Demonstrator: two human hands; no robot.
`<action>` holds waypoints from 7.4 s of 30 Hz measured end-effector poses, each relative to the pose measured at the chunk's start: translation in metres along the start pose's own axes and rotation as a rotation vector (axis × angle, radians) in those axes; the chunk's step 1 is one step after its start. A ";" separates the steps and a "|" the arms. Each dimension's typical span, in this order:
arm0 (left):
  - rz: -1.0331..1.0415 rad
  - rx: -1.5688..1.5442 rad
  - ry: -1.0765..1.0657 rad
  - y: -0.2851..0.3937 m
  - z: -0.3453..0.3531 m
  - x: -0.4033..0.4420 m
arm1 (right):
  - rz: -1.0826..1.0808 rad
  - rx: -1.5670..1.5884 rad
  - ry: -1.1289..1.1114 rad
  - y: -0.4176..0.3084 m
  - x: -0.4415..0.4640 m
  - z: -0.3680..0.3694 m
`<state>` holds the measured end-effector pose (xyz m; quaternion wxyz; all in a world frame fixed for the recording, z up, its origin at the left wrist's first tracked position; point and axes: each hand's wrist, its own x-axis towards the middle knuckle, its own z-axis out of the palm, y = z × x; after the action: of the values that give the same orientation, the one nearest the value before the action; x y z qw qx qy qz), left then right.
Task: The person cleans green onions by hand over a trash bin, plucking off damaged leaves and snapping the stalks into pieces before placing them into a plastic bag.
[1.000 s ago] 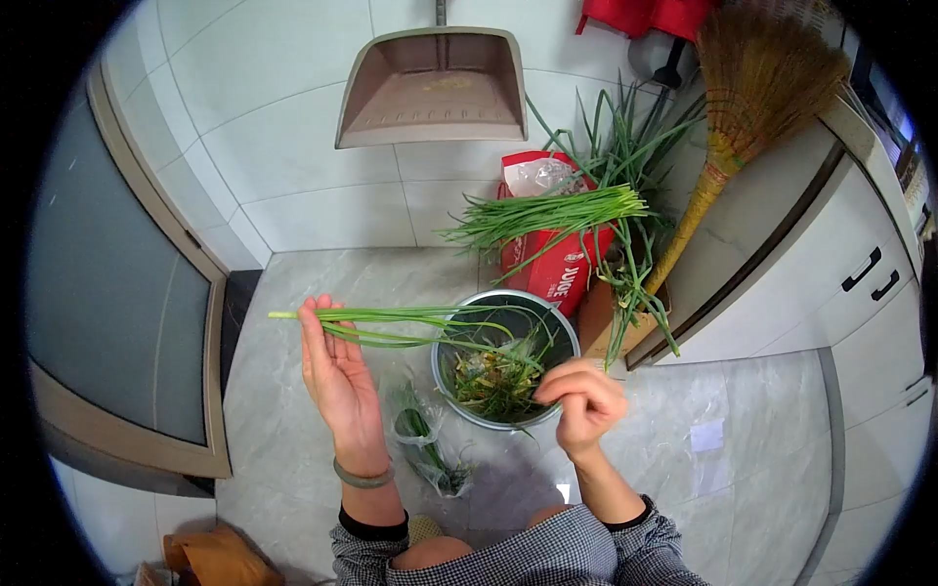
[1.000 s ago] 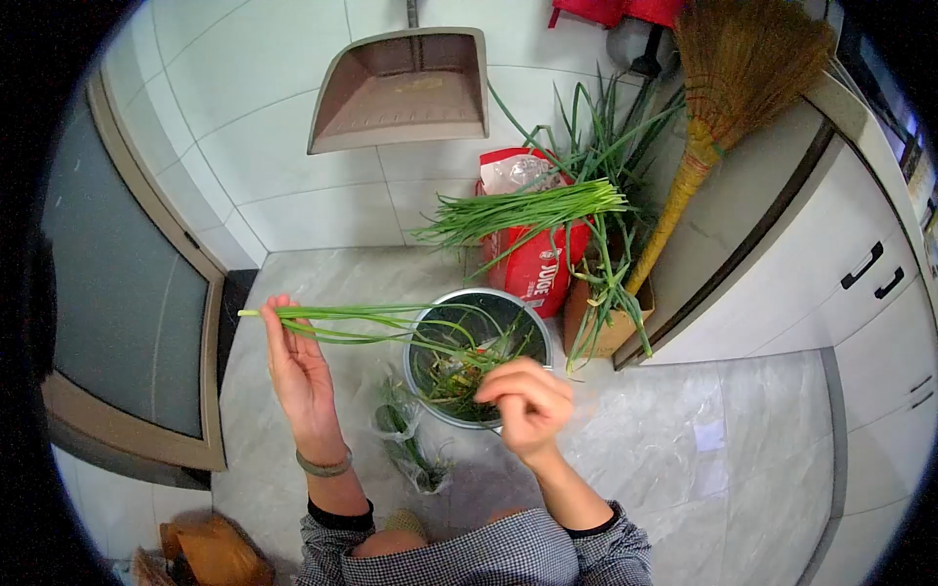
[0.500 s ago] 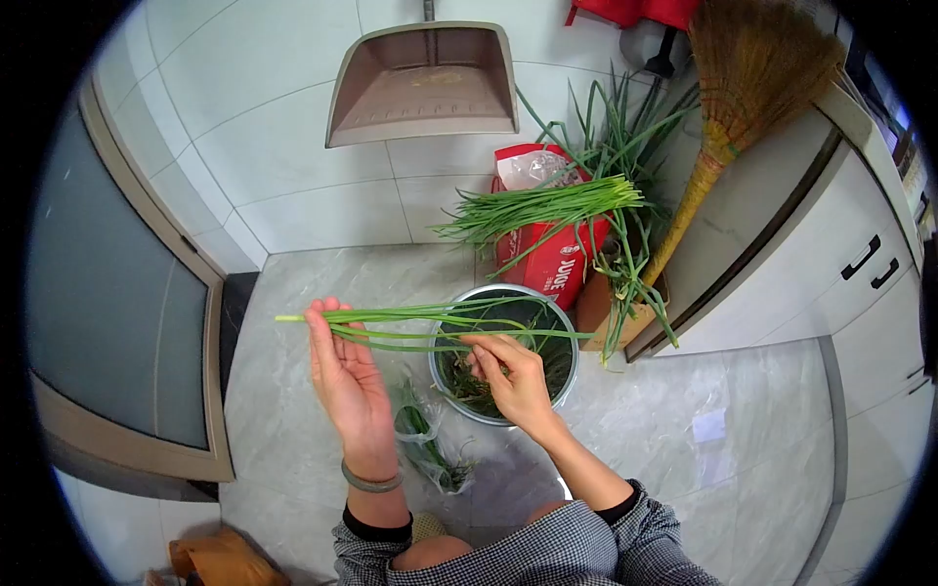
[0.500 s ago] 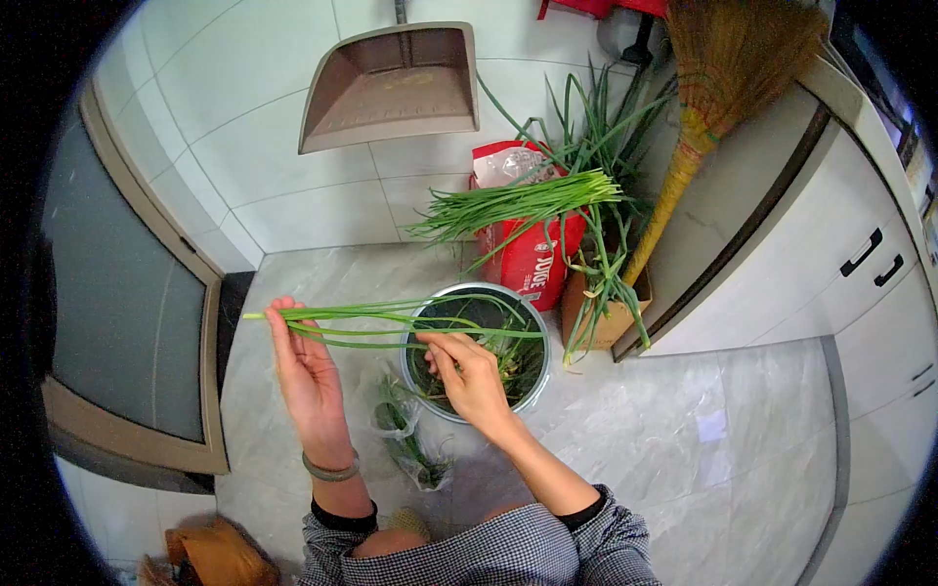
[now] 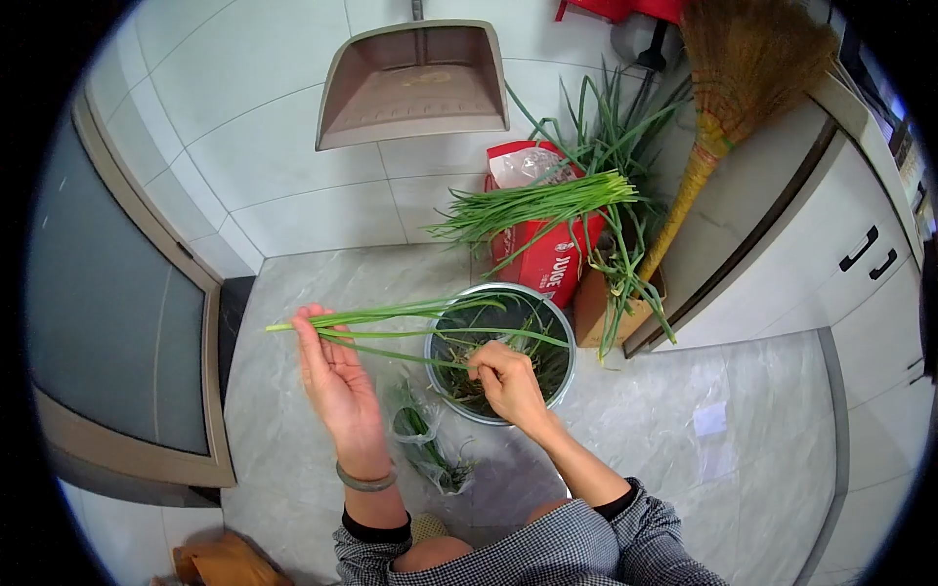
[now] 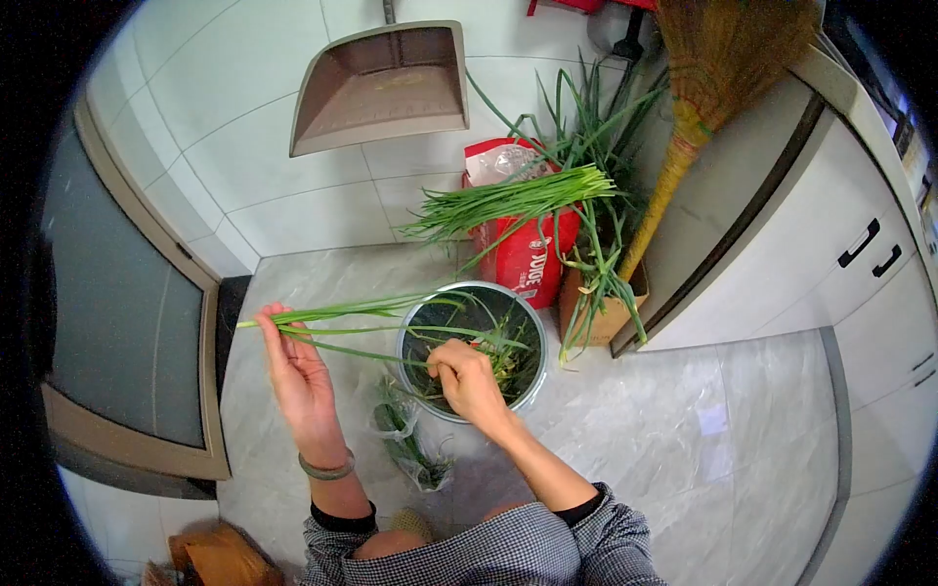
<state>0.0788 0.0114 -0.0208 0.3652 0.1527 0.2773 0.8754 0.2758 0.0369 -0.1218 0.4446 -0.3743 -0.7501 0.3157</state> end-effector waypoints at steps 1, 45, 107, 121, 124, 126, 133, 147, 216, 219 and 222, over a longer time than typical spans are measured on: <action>-0.006 -0.006 0.012 -0.001 0.000 0.000 | 0.051 -0.038 -0.014 0.006 0.000 -0.001; 0.016 -0.003 0.021 0.008 -0.001 -0.001 | 0.389 0.716 0.051 0.004 -0.002 -0.046; -0.008 1.995 -0.864 -0.013 -0.184 0.026 | 0.718 0.599 -0.892 0.021 -0.091 0.066; -0.356 1.067 -0.661 0.067 -0.053 -0.002 | 0.481 -0.004 -0.862 -0.014 -0.037 0.120; -0.447 0.950 -0.616 0.092 -0.030 -0.013 | 0.610 -0.125 -0.834 -0.045 -0.014 0.121; -0.399 0.899 -0.686 0.095 -0.024 -0.022 | 0.432 -0.033 -0.703 -0.058 -0.007 0.122; -0.322 0.790 -0.951 0.050 0.004 -0.088 | 0.305 -0.230 -0.377 -0.063 0.003 0.154; -0.097 1.070 -0.258 0.066 -0.117 0.003 | 0.382 0.201 -0.589 -0.057 0.032 0.117; 0.106 1.441 -0.025 -0.002 -0.262 -0.024 | 0.675 0.113 -0.769 0.032 -0.037 0.135; 0.050 1.603 -0.083 0.001 -0.266 -0.028 | 0.710 0.263 -0.796 0.017 -0.022 0.120; 0.264 1.673 -0.102 -0.004 -0.249 -0.039 | 0.800 0.247 -0.785 0.016 -0.019 0.114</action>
<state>-0.0090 -0.1072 -0.2249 0.0390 0.4429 0.7966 0.4096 0.1838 0.0136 -0.1889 0.0191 -0.4289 -0.6164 0.6600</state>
